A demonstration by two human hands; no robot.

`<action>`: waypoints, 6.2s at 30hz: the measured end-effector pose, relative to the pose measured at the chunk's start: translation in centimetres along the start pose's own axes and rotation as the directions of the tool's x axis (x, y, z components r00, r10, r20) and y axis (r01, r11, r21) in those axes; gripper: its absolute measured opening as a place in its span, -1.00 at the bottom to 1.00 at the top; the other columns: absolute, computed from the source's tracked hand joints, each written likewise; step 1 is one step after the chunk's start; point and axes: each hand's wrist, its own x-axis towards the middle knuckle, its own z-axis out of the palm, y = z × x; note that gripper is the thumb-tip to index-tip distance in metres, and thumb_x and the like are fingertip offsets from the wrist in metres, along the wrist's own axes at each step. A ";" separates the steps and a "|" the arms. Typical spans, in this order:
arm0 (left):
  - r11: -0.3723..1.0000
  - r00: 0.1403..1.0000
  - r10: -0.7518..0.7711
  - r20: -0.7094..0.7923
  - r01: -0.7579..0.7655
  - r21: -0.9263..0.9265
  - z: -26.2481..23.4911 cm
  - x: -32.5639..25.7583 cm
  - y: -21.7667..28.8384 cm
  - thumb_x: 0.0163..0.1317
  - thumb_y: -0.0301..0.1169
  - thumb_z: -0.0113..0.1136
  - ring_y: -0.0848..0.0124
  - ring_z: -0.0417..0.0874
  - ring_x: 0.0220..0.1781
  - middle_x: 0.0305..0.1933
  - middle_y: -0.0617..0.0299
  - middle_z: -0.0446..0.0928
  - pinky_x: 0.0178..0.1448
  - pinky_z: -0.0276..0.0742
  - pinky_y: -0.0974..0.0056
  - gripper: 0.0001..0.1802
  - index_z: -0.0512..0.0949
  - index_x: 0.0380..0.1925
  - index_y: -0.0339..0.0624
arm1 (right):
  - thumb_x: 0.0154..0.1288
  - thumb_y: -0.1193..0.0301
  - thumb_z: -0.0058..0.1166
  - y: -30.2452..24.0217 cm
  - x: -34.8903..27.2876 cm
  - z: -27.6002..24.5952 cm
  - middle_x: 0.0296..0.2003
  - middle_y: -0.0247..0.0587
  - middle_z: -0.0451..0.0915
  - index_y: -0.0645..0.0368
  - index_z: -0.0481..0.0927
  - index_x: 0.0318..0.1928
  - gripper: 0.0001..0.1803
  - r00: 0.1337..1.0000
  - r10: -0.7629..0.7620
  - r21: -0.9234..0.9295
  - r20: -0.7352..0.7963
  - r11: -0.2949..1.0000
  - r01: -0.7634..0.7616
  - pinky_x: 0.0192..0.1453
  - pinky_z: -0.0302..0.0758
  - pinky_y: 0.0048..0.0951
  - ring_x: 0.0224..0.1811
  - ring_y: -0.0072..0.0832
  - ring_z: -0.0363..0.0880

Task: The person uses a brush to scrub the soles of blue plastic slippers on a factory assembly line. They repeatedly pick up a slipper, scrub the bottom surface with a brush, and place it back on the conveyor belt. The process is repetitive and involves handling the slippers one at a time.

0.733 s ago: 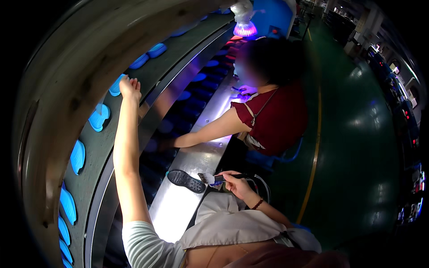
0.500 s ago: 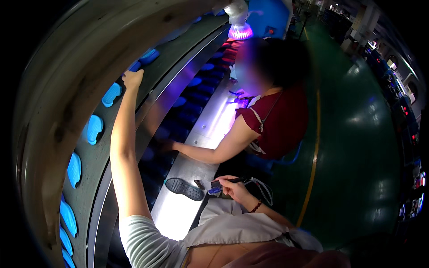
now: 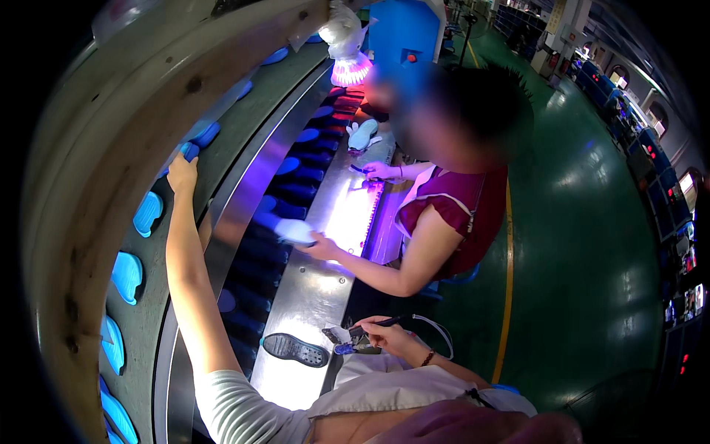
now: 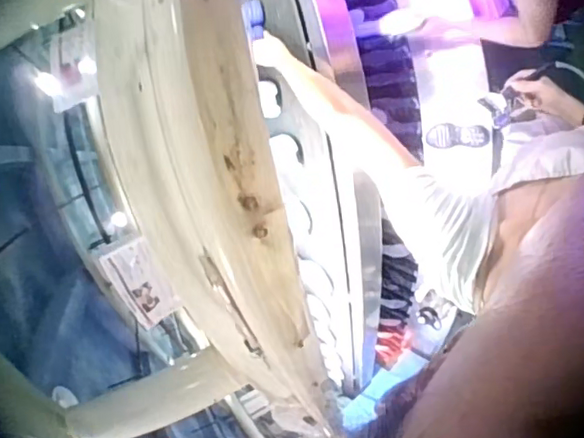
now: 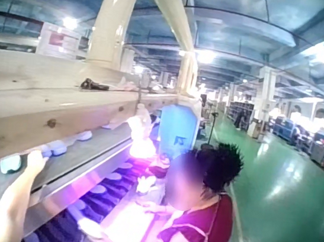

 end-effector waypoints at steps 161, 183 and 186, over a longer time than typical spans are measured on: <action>-0.304 0.390 0.043 0.920 0.882 -0.360 -28.4 -48.4 -7.3 0.00 -0.05 0.00 0.19 0.55 -0.20 -0.15 -0.11 0.46 -0.13 0.51 0.18 -0.35 0.36 -0.03 -0.36 | 0.01 0.62 0.07 -3.5 -2.6 19.8 -0.24 -0.11 0.57 0.30 0.54 -0.28 -0.81 0.259 0.297 -0.370 0.919 0.426 0.826 -0.03 0.44 -0.45 -0.13 -0.36 0.54; -0.868 0.853 0.124 0.507 0.341 -0.362 -21.1 -49.9 -6.0 -0.13 0.50 -0.50 -0.06 0.20 0.20 0.19 -0.18 0.14 0.23 0.07 -0.14 0.10 0.04 0.20 -0.20 | 0.03 0.61 0.06 0.3 -3.9 18.4 -0.39 -0.23 0.58 0.35 0.54 -0.26 -0.80 0.662 0.114 -0.627 0.741 0.471 0.621 -0.34 0.40 -0.72 -0.41 -0.72 0.47; -0.855 0.743 0.040 0.669 0.372 -0.362 -21.1 -49.5 -4.3 -0.10 0.48 -0.55 0.06 0.39 0.04 0.01 -0.07 0.35 0.14 0.28 -0.01 0.05 0.19 0.12 -0.20 | 0.05 0.59 0.07 1.5 -3.5 19.0 -0.42 -0.27 0.57 0.35 0.53 -0.25 -0.80 0.735 0.127 -0.671 0.666 0.531 0.516 -0.37 0.38 -0.74 -0.42 -0.76 0.45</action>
